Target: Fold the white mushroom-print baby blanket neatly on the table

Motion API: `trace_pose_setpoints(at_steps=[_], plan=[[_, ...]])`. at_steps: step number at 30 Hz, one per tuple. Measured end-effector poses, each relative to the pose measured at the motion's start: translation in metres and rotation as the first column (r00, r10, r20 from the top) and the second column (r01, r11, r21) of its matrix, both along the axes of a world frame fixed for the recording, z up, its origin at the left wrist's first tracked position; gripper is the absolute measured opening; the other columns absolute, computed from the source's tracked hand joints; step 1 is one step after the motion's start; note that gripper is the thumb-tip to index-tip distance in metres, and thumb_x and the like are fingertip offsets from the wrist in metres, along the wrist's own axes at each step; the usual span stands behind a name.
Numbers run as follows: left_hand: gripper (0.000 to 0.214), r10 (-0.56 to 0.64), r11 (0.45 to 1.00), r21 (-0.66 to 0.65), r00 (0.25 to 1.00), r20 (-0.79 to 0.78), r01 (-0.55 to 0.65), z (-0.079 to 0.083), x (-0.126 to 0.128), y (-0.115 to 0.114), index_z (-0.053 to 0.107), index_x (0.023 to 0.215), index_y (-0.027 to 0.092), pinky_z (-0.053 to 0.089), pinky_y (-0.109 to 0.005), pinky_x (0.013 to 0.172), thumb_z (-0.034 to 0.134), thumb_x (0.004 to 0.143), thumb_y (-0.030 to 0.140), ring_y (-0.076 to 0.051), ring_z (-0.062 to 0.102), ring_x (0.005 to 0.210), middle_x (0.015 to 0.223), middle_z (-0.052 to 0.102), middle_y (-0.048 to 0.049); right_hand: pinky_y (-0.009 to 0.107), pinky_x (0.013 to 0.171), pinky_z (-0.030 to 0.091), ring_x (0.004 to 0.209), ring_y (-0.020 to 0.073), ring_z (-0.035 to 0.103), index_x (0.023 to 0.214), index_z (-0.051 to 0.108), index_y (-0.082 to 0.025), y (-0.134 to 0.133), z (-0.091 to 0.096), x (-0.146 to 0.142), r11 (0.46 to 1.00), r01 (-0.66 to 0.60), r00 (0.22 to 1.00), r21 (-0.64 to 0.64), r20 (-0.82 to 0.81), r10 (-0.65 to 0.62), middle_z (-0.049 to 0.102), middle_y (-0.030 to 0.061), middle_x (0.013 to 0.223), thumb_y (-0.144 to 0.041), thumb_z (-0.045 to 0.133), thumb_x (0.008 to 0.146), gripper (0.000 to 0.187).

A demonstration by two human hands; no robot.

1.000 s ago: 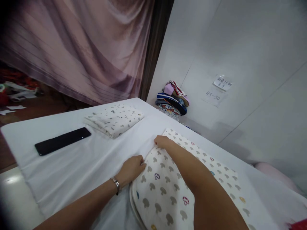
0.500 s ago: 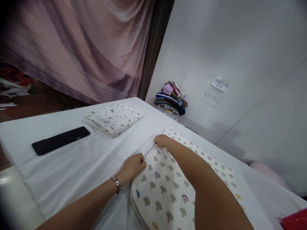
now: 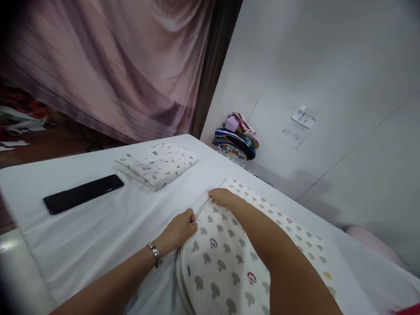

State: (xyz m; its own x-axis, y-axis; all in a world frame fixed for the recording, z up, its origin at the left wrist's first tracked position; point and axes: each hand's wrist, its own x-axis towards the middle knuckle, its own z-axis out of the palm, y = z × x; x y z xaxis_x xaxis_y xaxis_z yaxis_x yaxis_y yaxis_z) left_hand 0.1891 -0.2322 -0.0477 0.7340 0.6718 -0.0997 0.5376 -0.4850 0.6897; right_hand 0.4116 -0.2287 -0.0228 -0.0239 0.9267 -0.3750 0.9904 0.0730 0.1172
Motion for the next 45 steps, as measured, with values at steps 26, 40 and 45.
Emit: trace_pose_setpoints(at_steps=[26,40,45], plan=[[0.047,-0.045,0.997,0.06,0.993,-0.112,0.052,-0.01,-0.001,-0.006,0.04,0.122,0.027,0.041,-0.03,0.073,0.039,0.076,0.022,-0.02,0.062,0.087,0.096,0.067,-0.0017,0.032,0.073,0.046,0.092,0.0249,0.059,0.093,0.065,-0.018,0.058,0.004,0.088,0.989,0.142,0.975,-0.044,0.181,-0.132,0.063,0.011,0.105,-0.01,0.057,0.069,0.026],[0.044,-0.156,0.978,0.129,0.986,-0.06,0.163,-0.014,-0.002,-0.005,0.053,0.118,0.029,0.04,-0.029,0.085,0.037,0.078,0.02,-0.018,0.058,0.096,0.106,0.063,-0.0021,0.024,0.097,0.035,0.12,0.0166,0.043,0.124,0.049,-0.02,0.034,-0.02,0.107,0.851,0.406,0.914,0.333,-0.132,-0.384,0.044,0.0059,0.135,-0.019,0.041,0.086,0.039],[0.044,-0.166,0.976,0.133,0.985,-0.056,0.172,-0.015,-0.004,-0.006,0.054,0.116,0.029,0.041,-0.029,0.083,0.037,0.078,0.018,-0.018,0.059,0.092,0.103,0.063,-0.0025,0.03,0.08,0.046,0.103,0.0233,0.057,0.118,0.054,-0.013,0.054,-0.022,0.103,0.718,0.609,0.786,0.338,-0.136,-0.603,0.059,0.015,0.115,-0.049,0.025,0.092,0.053]])
